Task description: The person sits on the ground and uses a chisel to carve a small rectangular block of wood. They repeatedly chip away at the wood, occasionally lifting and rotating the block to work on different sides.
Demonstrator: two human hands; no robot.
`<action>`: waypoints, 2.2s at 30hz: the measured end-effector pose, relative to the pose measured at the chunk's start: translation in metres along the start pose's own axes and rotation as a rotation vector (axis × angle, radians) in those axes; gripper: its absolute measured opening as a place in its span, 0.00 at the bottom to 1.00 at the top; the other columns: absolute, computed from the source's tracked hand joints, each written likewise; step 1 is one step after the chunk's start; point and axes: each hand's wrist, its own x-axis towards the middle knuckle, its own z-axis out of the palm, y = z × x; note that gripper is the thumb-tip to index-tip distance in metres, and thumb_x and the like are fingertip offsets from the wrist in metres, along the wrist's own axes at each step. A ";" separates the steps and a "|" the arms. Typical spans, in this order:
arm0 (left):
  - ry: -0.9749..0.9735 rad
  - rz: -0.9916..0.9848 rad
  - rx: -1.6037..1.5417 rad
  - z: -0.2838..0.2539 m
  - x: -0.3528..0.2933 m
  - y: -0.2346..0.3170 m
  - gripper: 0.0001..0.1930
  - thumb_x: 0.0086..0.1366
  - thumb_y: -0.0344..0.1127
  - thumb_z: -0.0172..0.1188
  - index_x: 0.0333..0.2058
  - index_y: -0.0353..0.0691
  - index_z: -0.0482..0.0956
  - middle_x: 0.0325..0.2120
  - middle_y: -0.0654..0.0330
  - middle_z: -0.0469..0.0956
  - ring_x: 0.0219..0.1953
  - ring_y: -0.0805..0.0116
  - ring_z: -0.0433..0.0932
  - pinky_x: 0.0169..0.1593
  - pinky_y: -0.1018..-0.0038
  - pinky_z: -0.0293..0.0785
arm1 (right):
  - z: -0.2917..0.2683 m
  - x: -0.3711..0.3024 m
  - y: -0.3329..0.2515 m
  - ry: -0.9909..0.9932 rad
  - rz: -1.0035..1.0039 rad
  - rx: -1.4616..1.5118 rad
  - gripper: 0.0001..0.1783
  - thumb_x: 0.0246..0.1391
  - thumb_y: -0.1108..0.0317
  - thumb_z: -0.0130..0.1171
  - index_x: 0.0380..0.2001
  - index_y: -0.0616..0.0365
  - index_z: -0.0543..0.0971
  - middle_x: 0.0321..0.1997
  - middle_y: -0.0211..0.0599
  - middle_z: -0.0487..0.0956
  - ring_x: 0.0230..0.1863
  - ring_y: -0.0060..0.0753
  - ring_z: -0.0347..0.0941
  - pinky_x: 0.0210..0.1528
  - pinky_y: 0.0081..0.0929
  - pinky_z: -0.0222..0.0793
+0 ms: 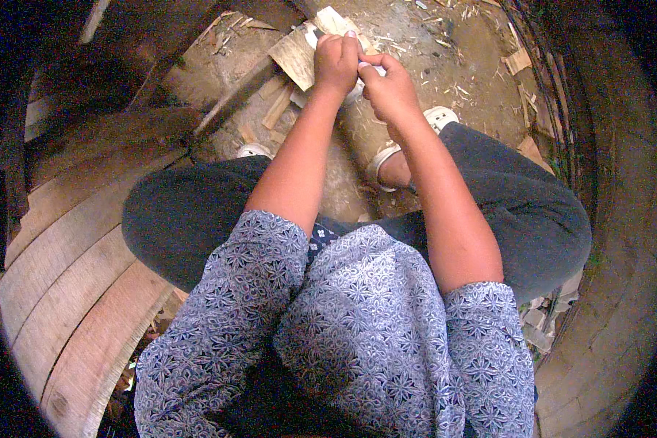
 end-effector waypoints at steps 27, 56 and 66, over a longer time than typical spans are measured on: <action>-0.044 -0.060 0.038 -0.011 0.016 -0.010 0.27 0.69 0.44 0.42 0.14 0.35 0.76 0.16 0.45 0.75 0.24 0.43 0.76 0.38 0.52 0.69 | 0.014 0.013 0.001 0.008 -0.074 -0.040 0.14 0.63 0.57 0.54 0.48 0.49 0.73 0.20 0.22 0.68 0.14 0.13 0.53 0.15 0.18 0.45; -0.078 -0.074 0.066 -0.016 -0.019 0.014 0.27 0.69 0.43 0.42 0.18 0.33 0.81 0.21 0.43 0.79 0.31 0.42 0.77 0.49 0.54 0.67 | 0.003 -0.013 0.023 -0.013 -0.024 -0.031 0.14 0.60 0.59 0.56 0.46 0.53 0.78 0.23 0.29 0.75 0.21 0.21 0.68 0.20 0.24 0.61; -0.013 0.063 0.015 -0.019 -0.008 -0.013 0.27 0.69 0.43 0.41 0.13 0.39 0.74 0.14 0.52 0.75 0.22 0.46 0.73 0.42 0.58 0.68 | 0.023 0.009 0.035 0.120 -0.253 -0.152 0.15 0.60 0.60 0.56 0.44 0.58 0.79 0.40 0.45 0.81 0.42 0.35 0.77 0.48 0.31 0.69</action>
